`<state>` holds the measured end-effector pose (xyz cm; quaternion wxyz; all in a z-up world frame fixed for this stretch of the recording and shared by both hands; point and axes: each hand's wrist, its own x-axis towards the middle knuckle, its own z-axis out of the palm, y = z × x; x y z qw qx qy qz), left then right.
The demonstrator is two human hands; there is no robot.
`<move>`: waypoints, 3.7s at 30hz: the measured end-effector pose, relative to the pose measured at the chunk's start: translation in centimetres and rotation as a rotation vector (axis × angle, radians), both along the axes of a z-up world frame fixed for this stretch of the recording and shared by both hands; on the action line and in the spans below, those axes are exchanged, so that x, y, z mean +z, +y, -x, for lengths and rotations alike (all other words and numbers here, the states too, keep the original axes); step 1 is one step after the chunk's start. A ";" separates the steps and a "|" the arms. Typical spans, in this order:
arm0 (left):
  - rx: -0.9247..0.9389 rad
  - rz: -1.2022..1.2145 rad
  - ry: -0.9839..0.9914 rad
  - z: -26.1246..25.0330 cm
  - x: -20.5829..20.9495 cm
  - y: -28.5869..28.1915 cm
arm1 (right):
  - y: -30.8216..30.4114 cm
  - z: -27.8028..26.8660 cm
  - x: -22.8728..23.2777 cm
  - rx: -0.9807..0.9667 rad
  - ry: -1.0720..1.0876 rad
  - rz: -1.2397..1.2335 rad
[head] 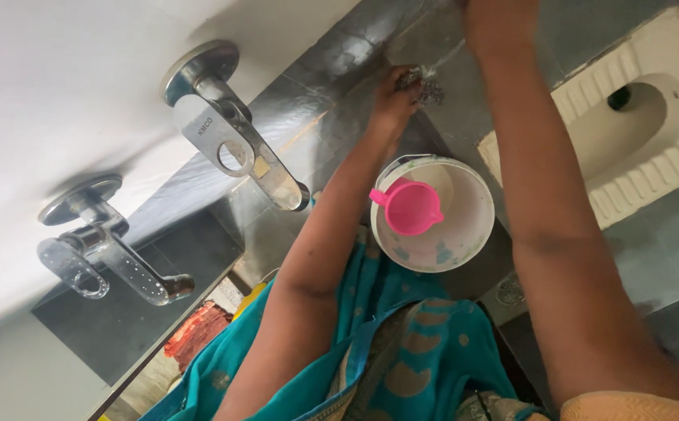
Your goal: Installing or repairing a water tap on a bathroom wall.
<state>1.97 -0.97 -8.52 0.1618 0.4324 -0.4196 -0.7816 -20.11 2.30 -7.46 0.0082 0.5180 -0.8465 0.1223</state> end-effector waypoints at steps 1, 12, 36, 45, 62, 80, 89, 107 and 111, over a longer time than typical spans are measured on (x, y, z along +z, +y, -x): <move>0.008 0.002 0.026 -0.1 -1.0 0.0 | -0.4 -0.6 1.5 -0.010 -0.006 -0.022; 0.009 -0.045 -0.004 0.8 1.7 -0.6 | -1.2 -4.6 5.7 -0.134 0.004 0.250; 0.105 -0.013 -0.111 -9.6 3.5 5.1 | 4.6 -7.5 2.8 -0.073 -0.260 0.355; 0.312 -0.032 -0.024 -17.2 16.9 7.2 | 10.1 -24.7 10.7 -0.237 -1.613 0.328; 0.712 0.417 -0.207 -33.2 47.0 6.2 | 2.4 -37.9 38.0 0.409 -1.450 0.009; 0.716 0.120 -0.305 -39.1 45.9 4.3 | -5.0 -43.3 38.4 0.677 -0.508 0.203; 0.577 0.266 -0.368 -37.6 44.7 -0.2 | -4.5 -42.3 41.3 0.796 -0.621 0.153; 0.240 0.889 -0.577 -35.8 41.0 -4.7 | -4.7 -39.4 36.4 0.919 -1.384 0.073; 0.206 1.080 -0.580 -35.1 39.3 -5.7 | -3.2 -41.4 28.6 -0.069 -2.393 -0.144</move>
